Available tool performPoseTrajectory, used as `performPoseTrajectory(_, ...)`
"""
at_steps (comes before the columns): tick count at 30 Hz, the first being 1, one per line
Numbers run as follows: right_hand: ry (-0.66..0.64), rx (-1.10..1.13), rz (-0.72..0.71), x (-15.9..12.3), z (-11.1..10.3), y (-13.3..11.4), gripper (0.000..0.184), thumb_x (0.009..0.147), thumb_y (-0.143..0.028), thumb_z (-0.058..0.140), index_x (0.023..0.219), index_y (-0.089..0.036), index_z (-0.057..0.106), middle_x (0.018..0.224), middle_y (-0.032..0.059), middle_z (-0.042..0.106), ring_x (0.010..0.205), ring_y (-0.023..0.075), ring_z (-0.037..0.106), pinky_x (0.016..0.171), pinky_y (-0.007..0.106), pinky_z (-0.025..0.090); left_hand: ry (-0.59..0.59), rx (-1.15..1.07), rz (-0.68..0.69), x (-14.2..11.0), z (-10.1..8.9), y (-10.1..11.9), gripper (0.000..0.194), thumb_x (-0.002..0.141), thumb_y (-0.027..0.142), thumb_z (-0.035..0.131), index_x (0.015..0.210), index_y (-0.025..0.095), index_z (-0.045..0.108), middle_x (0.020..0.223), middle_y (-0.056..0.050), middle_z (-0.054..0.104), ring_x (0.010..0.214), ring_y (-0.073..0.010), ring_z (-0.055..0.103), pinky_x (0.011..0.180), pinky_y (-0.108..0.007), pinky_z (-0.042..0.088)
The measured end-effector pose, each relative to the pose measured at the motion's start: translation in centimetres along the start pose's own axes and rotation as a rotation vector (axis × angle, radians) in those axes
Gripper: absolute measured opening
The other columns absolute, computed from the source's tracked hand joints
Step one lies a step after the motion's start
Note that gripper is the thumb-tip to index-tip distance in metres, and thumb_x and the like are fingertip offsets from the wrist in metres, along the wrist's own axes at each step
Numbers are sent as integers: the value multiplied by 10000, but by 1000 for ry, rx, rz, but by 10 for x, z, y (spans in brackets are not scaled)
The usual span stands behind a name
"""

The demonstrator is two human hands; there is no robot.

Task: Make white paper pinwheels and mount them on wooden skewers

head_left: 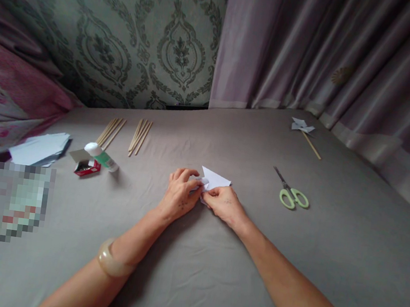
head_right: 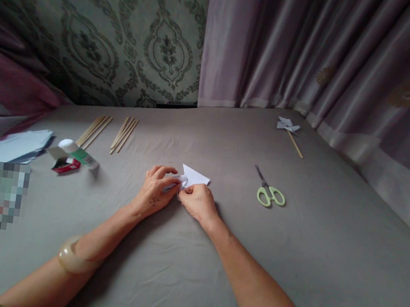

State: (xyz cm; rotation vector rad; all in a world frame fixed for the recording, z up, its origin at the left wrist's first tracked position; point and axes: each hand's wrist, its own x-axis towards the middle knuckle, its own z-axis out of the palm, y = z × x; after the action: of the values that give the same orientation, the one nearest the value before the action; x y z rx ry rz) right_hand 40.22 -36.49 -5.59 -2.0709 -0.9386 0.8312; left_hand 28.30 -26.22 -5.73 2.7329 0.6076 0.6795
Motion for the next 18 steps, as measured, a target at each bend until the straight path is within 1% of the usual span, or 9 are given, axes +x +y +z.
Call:
performPoseTrajectory(3, -23, 35, 25, 0, 0, 0, 266, 772, -313, 560, 567, -156, 625, 400, -46, 468, 371, 64, 425, 411, 177, 268, -5, -11, -31, 1, 1, 2, 126, 833, 236, 600, 872, 231, 720, 1138, -79, 616, 1083, -248, 476, 908, -410, 396)
performPoseTrajectory(7, -40, 62, 60, -1, -1, -2, 267, 775, -307, 571, 560, -155, 610, 368, -53, 457, 324, 55, 390, 379, 174, 260, -16, -50, -83, 4, 3, 5, 100, 812, 214, 626, 835, 227, 723, 1151, -78, 596, 1100, -252, 462, 929, -424, 401)
performPoseTrajectory(14, -68, 107, 97, -2, -3, -6, 268, 783, -320, 610, 580, -145, 613, 412, -38, 527, 312, 41, 398, 360, 160, 261, -72, -82, -163, 9, 1, 9, 77, 798, 223, 650, 806, 233, 726, 1172, -69, 585, 1121, -264, 445, 946, -455, 393)
performPoseTrajectory(18, -106, 131, 118, -3, -5, -8, 227, 787, -264, 606, 598, -139, 617, 471, -21, 583, 321, 34, 412, 355, 153, 265, -81, -70, -184, 9, 1, 11, 92, 802, 223, 637, 796, 235, 728, 1171, -66, 591, 1120, -269, 442, 934, -465, 394)
